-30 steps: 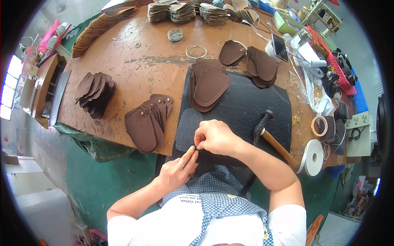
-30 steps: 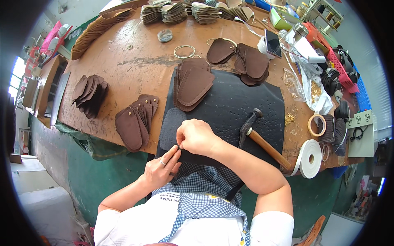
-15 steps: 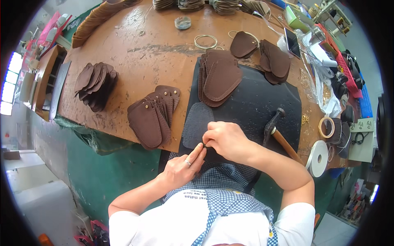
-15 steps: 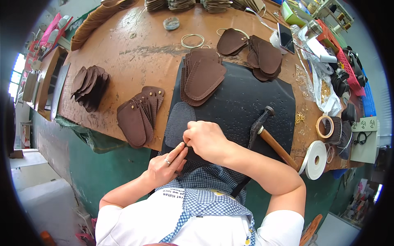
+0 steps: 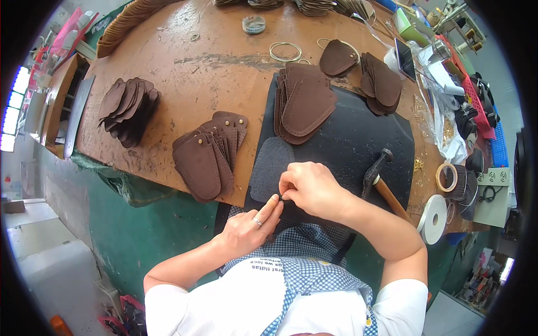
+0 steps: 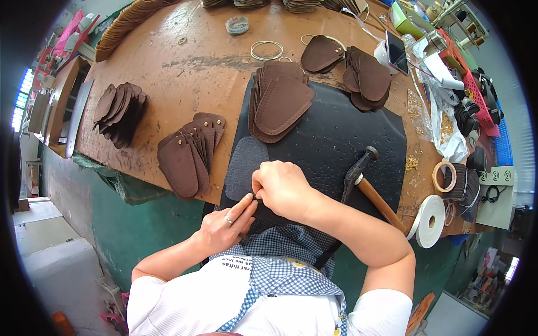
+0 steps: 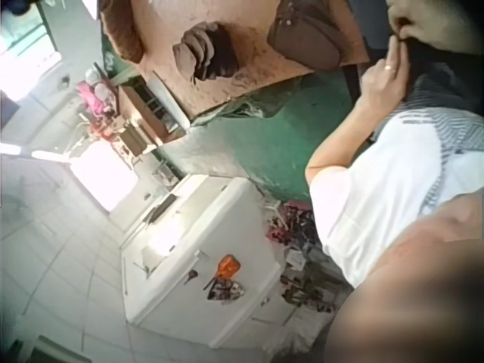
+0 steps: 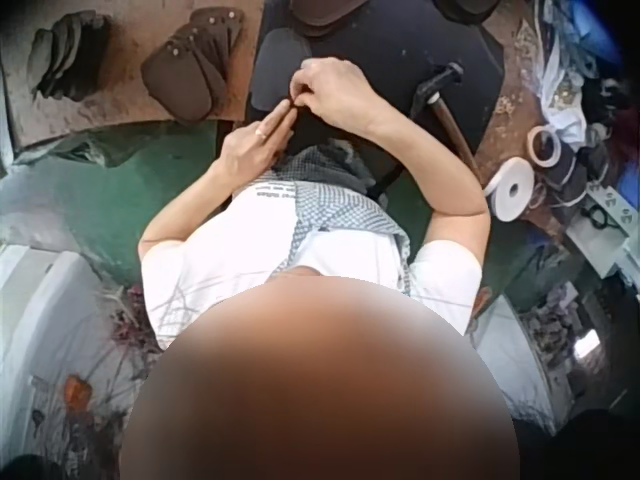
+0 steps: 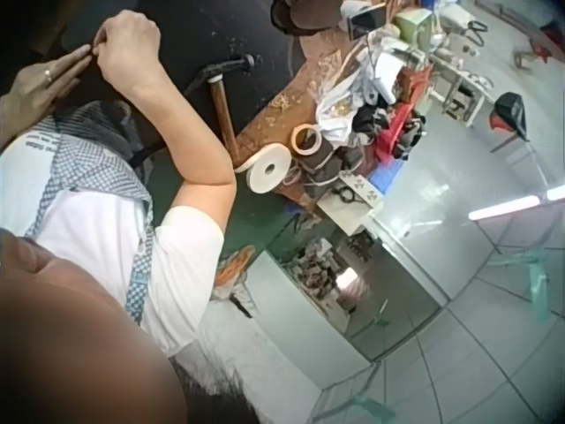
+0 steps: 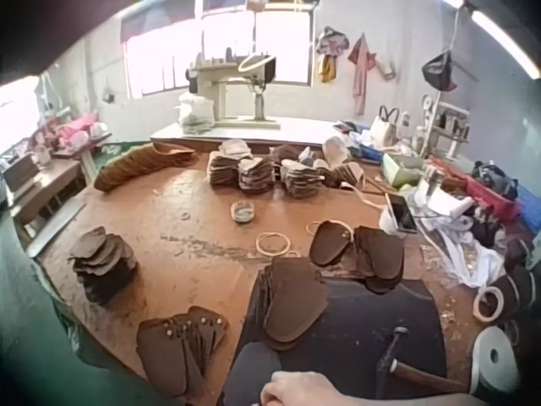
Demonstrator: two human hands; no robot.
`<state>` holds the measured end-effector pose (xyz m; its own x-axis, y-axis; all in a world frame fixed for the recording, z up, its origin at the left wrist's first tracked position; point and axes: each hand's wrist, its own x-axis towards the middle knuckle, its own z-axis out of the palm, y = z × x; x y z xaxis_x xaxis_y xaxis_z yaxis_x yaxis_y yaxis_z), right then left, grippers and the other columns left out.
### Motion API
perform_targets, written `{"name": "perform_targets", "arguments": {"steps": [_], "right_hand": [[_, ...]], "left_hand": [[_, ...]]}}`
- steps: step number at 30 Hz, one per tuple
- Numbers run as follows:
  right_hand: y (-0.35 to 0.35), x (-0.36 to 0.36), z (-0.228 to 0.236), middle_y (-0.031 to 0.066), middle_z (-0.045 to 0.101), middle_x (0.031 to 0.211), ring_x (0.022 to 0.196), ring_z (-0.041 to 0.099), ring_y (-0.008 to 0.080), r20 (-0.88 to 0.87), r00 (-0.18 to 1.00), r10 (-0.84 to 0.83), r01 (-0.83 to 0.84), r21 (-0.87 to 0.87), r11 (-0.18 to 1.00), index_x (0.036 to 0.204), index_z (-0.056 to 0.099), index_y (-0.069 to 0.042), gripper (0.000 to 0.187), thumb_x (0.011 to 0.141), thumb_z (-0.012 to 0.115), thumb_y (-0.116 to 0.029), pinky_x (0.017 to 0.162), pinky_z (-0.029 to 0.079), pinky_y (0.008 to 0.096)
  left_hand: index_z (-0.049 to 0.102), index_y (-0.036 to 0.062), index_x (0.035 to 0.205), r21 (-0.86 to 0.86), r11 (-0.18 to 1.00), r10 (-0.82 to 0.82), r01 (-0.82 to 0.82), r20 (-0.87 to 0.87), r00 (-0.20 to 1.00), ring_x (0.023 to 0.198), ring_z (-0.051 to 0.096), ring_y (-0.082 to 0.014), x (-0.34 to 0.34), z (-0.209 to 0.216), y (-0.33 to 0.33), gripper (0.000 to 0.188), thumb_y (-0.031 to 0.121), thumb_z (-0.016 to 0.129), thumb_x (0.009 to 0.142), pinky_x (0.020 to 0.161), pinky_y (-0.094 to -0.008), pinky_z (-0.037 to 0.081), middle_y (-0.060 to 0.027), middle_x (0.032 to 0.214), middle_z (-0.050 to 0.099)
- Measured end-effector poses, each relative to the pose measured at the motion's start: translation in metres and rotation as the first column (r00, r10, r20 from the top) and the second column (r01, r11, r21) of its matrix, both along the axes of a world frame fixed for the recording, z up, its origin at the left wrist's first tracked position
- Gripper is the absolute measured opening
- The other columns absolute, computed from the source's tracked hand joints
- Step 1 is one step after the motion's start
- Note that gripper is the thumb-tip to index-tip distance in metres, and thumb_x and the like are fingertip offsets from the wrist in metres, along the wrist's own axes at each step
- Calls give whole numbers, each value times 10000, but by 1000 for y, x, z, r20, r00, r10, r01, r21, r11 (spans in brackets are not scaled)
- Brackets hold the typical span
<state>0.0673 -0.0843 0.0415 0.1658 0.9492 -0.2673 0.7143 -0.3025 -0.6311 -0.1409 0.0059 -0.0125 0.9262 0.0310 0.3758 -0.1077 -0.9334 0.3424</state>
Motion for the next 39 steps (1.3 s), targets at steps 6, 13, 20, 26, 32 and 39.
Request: {"name": "perform_targets", "arguments": {"steps": [6,13,20,26,32,39], "right_hand": [[13,4,9,159,726,809,806,718,348,32,999,27,-23,-119,993,794,718,-57,71,743,759,-86,749,566,440],[-26,7,-17,84,673,976,771,675,210,-216,976,29,25,242,970,977,707,-34,150,834,737,-1,679,537,323],[-58,-18,-22,123,678,1121,993,664,282,-65,994,-88,109,574,812,1038,712,-10,308,786,624,143,846,557,366],[-69,-20,-14,119,680,1174,1129,614,314,-12,1000,-23,26,569,822,1131,673,-22,452,708,653,135,930,551,396],[-79,-28,-10,83,711,1067,1056,640,280,-77,995,-60,96,644,759,1084,695,-46,428,684,730,104,880,556,375],[-83,-31,12,79,726,904,882,701,194,-371,925,-84,307,596,742,1080,693,-36,303,800,764,56,788,569,312]], "left_hand": [[699,2,1145,-194,981,22,-5,83,996,796,719,-192,8,8,9,395,113,812,783,577,-302,572,-129,1242,678],[689,-5,1198,27,1000,16,-14,-93,996,832,719,-180,-1,19,17,395,113,758,827,637,-288,586,-113,1239,648],[725,20,1117,-73,997,-25,23,-24,999,795,731,-202,-7,15,12,396,54,799,730,628,-302,591,-92,1152,685],[728,20,1032,-138,989,-44,50,48,998,730,708,-191,-7,29,6,374,-34,777,666,566,-294,562,-76,1059,696],[721,32,1031,-234,972,12,33,190,982,668,683,-179,-4,65,0,367,-56,771,678,538,-279,542,-74,991,706],[727,9,974,-537,830,261,-150,137,955,569,534,-84,7,86,2,245,-91,780,757,518,-211,405,-53,831,708]]}}
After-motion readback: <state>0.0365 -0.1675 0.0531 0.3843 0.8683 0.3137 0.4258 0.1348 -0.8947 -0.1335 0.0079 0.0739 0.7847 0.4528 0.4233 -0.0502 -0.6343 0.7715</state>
